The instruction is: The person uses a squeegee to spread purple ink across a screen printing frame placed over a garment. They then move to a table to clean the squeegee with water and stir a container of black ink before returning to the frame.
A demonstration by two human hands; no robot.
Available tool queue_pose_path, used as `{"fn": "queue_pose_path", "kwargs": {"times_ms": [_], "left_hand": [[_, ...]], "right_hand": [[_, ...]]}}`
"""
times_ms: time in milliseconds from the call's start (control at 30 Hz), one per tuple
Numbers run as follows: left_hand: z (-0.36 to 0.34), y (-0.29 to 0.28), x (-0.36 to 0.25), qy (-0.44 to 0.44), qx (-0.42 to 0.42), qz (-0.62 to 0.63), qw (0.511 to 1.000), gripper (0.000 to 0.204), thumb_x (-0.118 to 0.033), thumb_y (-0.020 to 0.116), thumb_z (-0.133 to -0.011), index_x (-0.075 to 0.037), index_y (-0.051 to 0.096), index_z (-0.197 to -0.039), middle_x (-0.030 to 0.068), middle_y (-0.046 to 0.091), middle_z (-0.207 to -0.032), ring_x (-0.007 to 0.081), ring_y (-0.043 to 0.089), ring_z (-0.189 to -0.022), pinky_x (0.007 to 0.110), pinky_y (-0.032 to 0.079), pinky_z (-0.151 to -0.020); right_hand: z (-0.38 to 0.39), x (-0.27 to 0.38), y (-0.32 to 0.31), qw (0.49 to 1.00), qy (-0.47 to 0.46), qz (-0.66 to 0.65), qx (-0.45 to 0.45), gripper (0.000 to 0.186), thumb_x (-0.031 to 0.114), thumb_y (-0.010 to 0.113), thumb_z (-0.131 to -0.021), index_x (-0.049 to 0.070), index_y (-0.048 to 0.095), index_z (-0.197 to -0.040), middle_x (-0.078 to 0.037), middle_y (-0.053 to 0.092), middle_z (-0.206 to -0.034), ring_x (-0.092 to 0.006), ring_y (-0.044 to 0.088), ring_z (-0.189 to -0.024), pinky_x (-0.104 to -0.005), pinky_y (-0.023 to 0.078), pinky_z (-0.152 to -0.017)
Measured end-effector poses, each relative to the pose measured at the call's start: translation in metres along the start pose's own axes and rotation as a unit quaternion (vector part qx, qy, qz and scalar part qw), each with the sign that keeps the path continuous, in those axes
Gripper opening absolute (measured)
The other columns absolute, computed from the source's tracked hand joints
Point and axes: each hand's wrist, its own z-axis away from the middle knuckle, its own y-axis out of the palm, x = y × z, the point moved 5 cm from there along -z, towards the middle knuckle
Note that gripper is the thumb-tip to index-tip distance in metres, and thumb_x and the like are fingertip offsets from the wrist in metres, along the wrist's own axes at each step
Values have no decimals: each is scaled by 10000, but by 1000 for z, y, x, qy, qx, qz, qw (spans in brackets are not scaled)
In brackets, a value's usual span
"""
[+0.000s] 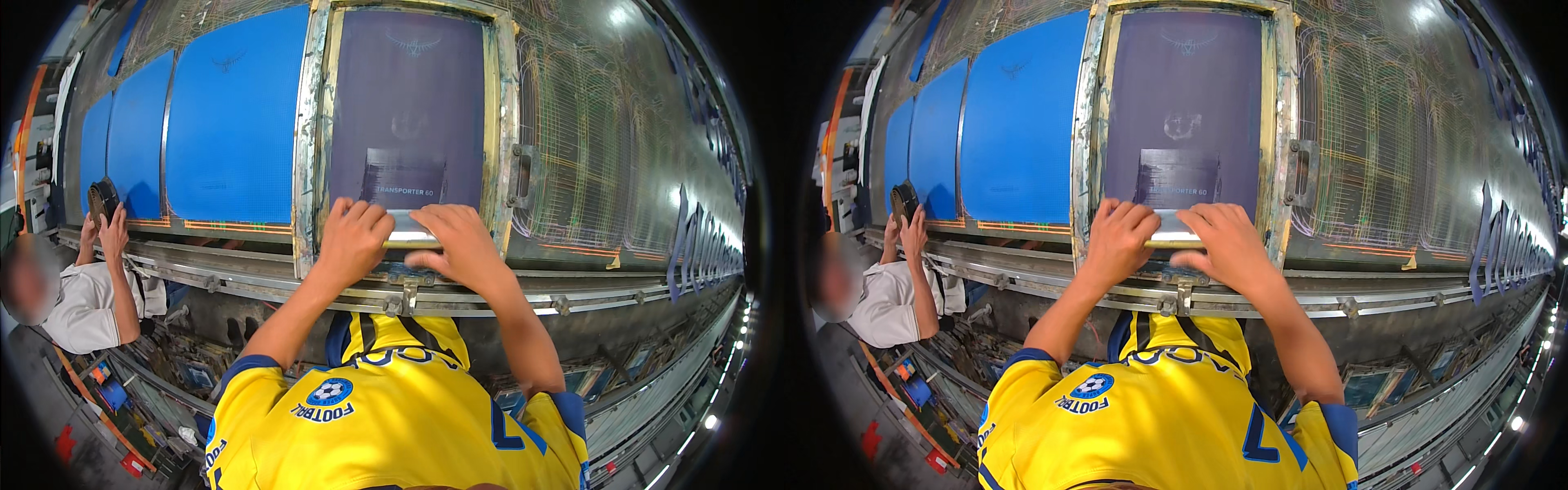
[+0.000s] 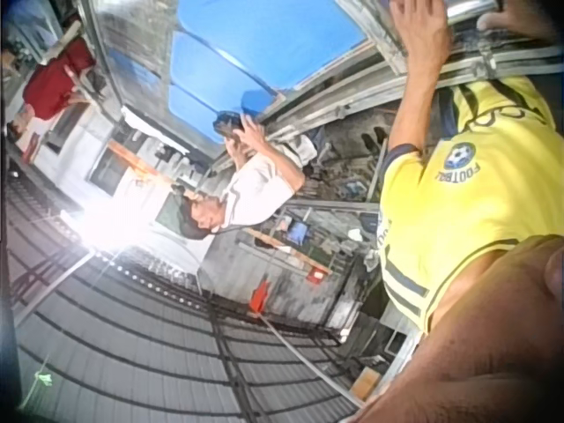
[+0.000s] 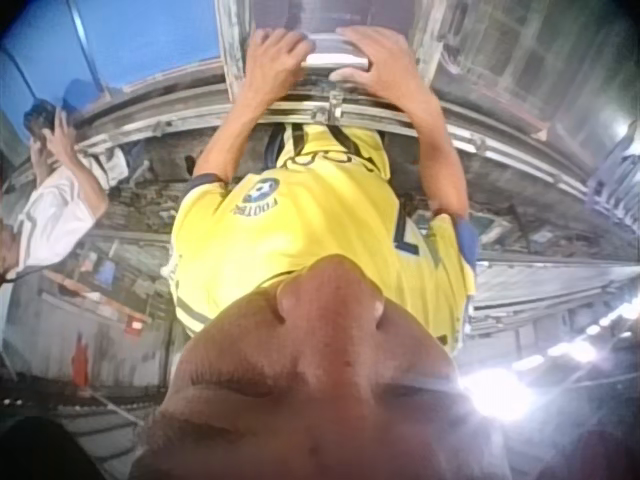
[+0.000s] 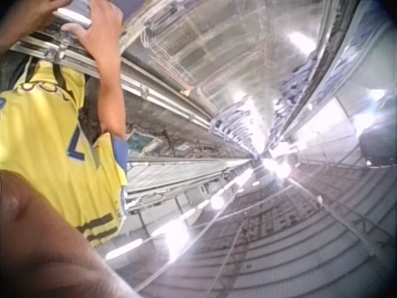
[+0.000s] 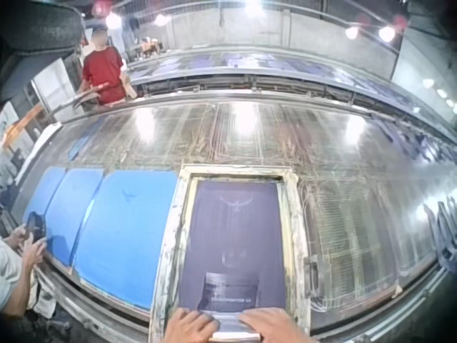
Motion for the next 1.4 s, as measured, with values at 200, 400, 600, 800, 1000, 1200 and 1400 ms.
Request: {"fn": "queue_pose_path", "kwargs": {"times_ms": [200,400,600,800,1000,1200,1400], "left_hand": [[42,5,-17,1,38,11,999,508,-74,808,-529,-93,661,-1014,37,659,-1009,250,607,-938,413,431,-842],[25,9,-11,12,37,7,999,431,-80,811,-551,-108,662,-954,29,653,-977,241,603,-922,406,415,-821],[-53,5,29,11,6,-28,1000,322,-120,830,-648,-125,701,-943,25,671,-919,233,619,-897,397,410,-791],[-78,-17,43,-34,69,23,997,208,-210,846,-728,-123,724,-872,30,661,-821,253,628,-852,403,415,-757],[-104,-5,54,-30,64,6,997,210,-200,841,-728,-122,719,-879,43,655,-830,268,628,-860,417,416,-750],[-33,6,15,-23,32,-3,999,398,-110,865,-551,-138,691,-908,17,630,-867,231,609,-868,402,396,-785],[-42,1,16,-16,61,-16,998,350,-137,854,-576,-134,704,-892,21,643,-857,222,618,-870,393,394,-787]], "right_hand": [[10,-98,-78,945,174,124,-246,443,286,719,-925,42,647,-1288,-186,653,-1287,-374,576,-1223,-479,421,-1062],[6,-166,-72,915,275,135,-265,306,250,650,-973,44,692,-1195,-176,676,-1174,-377,586,-1148,-484,434,-1015],[0,-162,-75,915,282,163,-238,319,277,650,-974,67,701,-1209,-170,679,-1155,-367,588,-1136,-482,433,-1018],[-36,-75,-85,977,160,-90,-109,411,353,727,-922,79,706,-1227,-142,715,-1091,-340,625,-1098,-449,452,-1012],[-78,-44,-39,994,18,102,-20,293,209,819,-777,50,657,-963,-149,686,-886,-349,632,-927,-449,485,-854],[-21,-14,-1,992,-21,114,-43,330,78,806,-665,54,595,-917,-120,638,-898,-321,613,-938,-438,467,-873],[-25,-14,-9,993,-32,110,-20,348,90,813,-658,69,599,-932,-101,649,-893,-296,615,-942,-426,455,-880]]}}
